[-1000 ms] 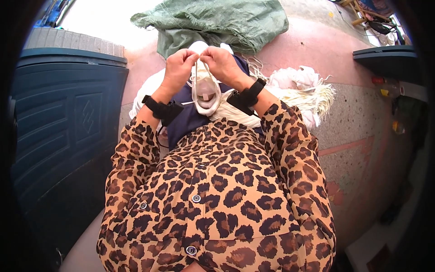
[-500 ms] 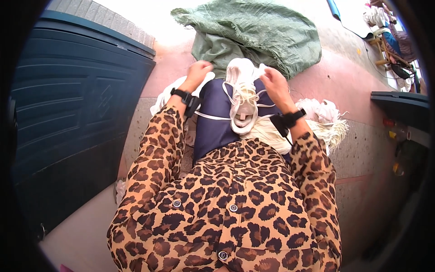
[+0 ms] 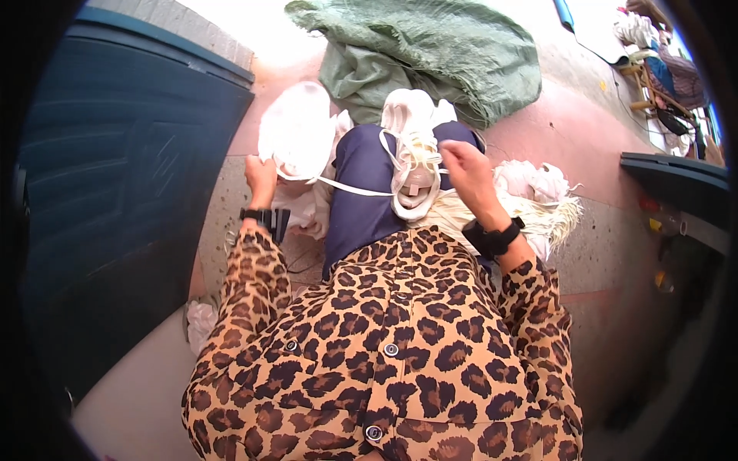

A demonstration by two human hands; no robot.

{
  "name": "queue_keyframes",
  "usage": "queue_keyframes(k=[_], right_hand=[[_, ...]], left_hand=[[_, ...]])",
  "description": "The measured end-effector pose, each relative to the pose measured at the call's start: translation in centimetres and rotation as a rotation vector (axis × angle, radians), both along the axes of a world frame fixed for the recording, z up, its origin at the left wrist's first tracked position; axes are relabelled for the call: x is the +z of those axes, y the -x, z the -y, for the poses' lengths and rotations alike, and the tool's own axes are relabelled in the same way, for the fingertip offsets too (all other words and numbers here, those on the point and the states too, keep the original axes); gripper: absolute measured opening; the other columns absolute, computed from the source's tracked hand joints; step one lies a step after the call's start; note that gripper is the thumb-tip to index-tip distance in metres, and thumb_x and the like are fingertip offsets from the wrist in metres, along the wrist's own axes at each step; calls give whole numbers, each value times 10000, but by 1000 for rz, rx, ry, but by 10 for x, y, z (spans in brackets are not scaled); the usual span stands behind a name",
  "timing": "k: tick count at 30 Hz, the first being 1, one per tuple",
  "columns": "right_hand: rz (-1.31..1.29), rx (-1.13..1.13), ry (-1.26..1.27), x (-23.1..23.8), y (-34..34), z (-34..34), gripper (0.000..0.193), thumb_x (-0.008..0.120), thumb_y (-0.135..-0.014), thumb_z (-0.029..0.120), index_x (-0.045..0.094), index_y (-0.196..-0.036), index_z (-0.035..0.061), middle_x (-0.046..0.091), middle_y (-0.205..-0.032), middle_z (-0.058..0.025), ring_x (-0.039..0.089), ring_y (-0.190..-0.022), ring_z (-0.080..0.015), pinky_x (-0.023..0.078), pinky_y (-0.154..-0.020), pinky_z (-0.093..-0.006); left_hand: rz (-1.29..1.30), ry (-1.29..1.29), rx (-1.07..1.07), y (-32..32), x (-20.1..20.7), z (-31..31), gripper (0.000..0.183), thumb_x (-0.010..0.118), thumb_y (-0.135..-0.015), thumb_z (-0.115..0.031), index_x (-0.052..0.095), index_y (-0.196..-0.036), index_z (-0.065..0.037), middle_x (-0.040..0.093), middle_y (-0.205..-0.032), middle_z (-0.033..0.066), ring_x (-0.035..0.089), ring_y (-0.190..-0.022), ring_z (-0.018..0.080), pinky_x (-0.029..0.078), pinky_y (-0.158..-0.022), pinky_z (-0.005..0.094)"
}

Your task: The recorder is lacing a white shoe while sitting down, handling the shoelaces and pulling them through eyelets.

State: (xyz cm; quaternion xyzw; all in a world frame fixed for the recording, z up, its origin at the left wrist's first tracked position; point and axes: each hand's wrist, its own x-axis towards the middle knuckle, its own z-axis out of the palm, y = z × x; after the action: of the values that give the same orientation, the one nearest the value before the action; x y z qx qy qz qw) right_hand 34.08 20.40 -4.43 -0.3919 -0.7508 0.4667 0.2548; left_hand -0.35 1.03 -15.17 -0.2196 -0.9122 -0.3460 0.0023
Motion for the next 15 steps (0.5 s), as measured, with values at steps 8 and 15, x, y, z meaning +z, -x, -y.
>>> queue_keyframes(k=[8,15], right_hand=[[-155,711,338,16,150,73,403,512,-812,340,553,-881,-55,582,-826,-199,565,-728,-270,446,-679,-370],[-360,412,790,10,124,63,337,550,-764,172,533,-992,-75,592,-934,-164,564,-886,-239,440,-777,-321]], left_hand=[[-133,-258,-182,-163,90,34,183,594,-758,-82,429,-798,-14,481,-658,106,495,-565,271,406,-526,375],[240,-314,-233,-101,103,25,120,500,-828,-109,540,-817,4,549,-809,149,546,-715,271,447,-682,332]])
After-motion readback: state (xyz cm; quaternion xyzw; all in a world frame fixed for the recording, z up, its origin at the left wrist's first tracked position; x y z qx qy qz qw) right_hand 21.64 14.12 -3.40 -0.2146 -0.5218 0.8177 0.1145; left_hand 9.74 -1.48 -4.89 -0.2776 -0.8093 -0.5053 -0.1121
